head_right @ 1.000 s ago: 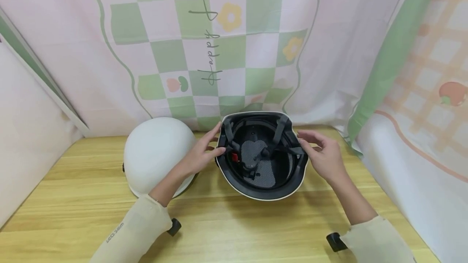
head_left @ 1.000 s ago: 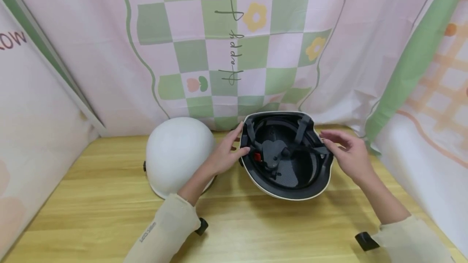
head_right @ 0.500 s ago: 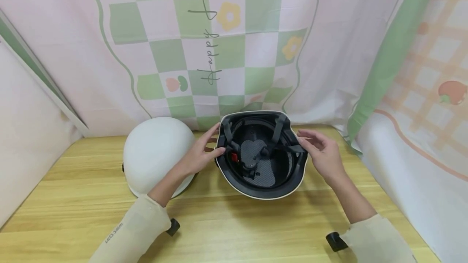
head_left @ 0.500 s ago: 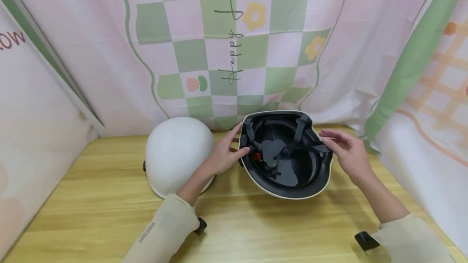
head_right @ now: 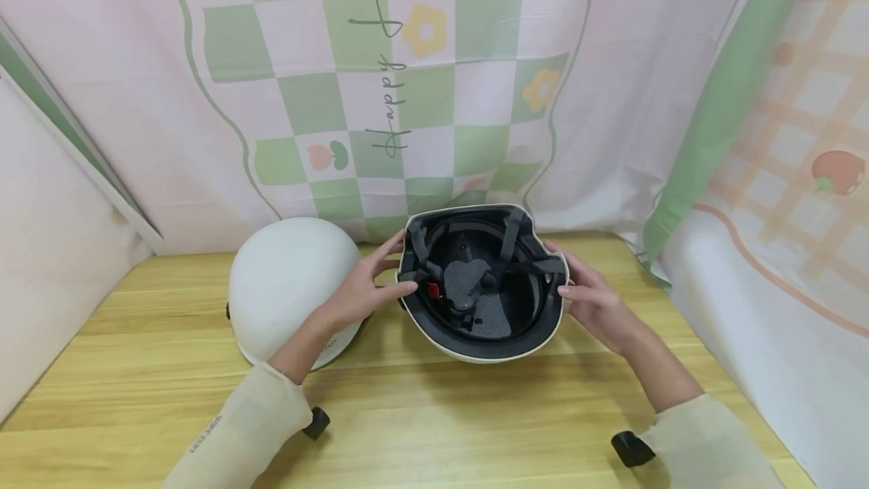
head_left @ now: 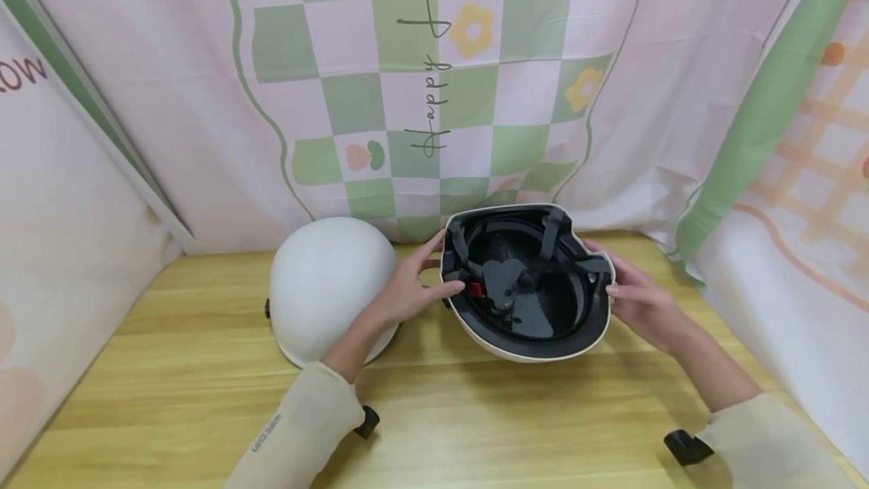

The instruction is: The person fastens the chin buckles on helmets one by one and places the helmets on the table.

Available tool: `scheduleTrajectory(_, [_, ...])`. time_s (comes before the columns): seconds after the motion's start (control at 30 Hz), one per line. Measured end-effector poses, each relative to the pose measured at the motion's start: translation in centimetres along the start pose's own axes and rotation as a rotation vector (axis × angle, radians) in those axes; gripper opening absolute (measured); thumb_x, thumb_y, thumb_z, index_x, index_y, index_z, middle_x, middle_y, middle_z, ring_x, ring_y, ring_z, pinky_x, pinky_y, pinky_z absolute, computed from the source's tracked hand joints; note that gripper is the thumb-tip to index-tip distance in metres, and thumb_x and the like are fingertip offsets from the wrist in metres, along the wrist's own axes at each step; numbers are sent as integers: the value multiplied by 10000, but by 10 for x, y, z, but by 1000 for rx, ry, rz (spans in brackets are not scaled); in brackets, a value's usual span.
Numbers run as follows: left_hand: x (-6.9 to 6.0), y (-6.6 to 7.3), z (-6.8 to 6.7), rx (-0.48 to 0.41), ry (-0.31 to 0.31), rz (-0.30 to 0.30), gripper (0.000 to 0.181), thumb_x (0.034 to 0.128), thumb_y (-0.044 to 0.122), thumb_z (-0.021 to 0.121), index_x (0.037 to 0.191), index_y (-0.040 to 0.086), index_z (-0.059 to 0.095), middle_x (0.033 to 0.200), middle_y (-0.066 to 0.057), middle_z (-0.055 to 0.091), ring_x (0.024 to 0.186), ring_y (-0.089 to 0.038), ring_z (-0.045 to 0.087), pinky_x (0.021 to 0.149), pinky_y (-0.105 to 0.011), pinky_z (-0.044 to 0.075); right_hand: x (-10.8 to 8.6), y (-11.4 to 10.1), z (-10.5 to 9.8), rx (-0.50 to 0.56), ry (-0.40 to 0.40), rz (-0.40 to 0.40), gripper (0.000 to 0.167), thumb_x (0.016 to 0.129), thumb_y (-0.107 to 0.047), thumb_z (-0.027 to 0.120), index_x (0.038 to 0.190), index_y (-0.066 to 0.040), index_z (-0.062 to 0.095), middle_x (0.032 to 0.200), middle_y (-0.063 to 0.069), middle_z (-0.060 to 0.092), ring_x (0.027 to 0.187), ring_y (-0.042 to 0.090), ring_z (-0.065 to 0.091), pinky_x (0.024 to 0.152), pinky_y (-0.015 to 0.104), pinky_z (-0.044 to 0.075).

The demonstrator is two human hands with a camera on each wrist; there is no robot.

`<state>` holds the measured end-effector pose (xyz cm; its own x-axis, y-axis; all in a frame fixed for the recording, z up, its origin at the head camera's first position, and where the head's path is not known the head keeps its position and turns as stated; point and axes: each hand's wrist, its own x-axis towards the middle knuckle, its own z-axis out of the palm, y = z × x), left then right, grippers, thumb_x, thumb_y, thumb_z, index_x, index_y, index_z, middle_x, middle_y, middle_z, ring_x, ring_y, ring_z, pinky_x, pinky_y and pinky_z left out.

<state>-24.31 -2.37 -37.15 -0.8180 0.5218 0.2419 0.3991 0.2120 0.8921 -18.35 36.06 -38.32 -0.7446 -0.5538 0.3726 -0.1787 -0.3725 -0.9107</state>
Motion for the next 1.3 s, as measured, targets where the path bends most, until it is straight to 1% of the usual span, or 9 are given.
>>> scheduleTrajectory(0.13, [-1, -1, -6, -66, -97, -2, 1005, 915, 133, 792, 1679, 196, 141, 1647, -124, 305, 1459, -369, 408, 1005, -474, 547, -4, 1, -4, -91, -1, -16, 738, 974, 181, 243, 1662, -81, 191, 1631, -17, 400, 1392, 122, 497, 1076, 284, 475])
scheduleTrajectory(0.2, [-1, -2, -8, -94, -130, -1, 1036, 906, 110, 802, 1681, 205, 120, 1652, -119, 279, 1473, -364, 384, 1027, -487, 531, -6, 2, -6, -117, 3, -26, 737, 974, 194, 267, 1660, -63, 183, 1627, 2, 404, 1385, 136, 507, 1066, 295, 490])
scheduleTrajectory(0.37, [-1, -3, -9, -150, -148, -11, 1027, 906, 84, 798, 1680, 226, 137, 1652, -112, 280, 1478, -356, 376, 1044, -489, 519, -9, 4, -7, -148, 15, -54, 735, 964, 218, 298, 1648, -34, 207, 1608, 35, 420, 1346, 168, 551, 1040, 311, 517])
scheduleTrajectory(0.63, [1, -6, -5, -189, -131, -28, 986, 910, 110, 793, 1674, 254, 186, 1663, -103, 285, 1484, -346, 373, 1050, -462, 518, -10, 1, -7, -183, 43, -71, 716, 959, 220, 290, 1633, -21, 248, 1589, 35, 443, 1324, 149, 567, 1040, 289, 511])
scheduleTrajectory(0.73, [1, -7, -2, -190, -112, -42, 978, 904, 118, 801, 1670, 257, 209, 1668, -93, 293, 1488, -344, 375, 1101, -496, 469, -11, 0, -7, -212, 64, -71, 704, 965, 207, 289, 1631, -16, 249, 1594, 28, 441, 1325, 133, 562, 1037, 272, 506])
scheduleTrajectory(0.9, [2, -10, 7, -260, -64, -60, 915, 888, 63, 805, 1639, 133, 287, 1669, -132, 315, 1493, -374, 373, 1187, -544, 347, -13, -2, -9, -235, 102, -84, 690, 967, 208, 294, 1621, -12, 275, 1599, 13, 422, 1329, 113, 551, 1036, 248, 496])
scheduleTrajectory(0.97, [2, -10, 11, -296, -51, -57, 877, 886, 39, 804, 1614, 83, 316, 1669, -149, 314, 1497, -389, 363, 1185, -559, 342, -13, -2, -10, -234, 109, -96, 692, 962, 218, 289, 1616, -7, 281, 1597, 12, 419, 1328, 109, 548, 1031, 244, 497])
scheduleTrajectory(1.13, [2, -11, 16, -295, -10, -38, 789, 885, 23, 805, 1560, 44, 398, 1641, -167, 365, 1460, -406, 417, 1148, -560, 395, -14, -4, -12, -233, 116, -112, 693, 952, 230, 284, 1609, 12, 285, 1587, 22, 435, 1323, 113, 552, 1022, 244, 502])
scheduleTrajectory(1.3, [0, -13, 16, -237, 29, -59, 712, 905, 127, 810, 1533, 80, 478, 1601, -126, 444, 1369, -351, 545, 1077, -463, 494, -14, -4, -11, -252, 139, -104, 684, 954, 225, 302, 1605, 12, 302, 1568, 28, 461, 1322, 118, 554, 1029, 242, 496])
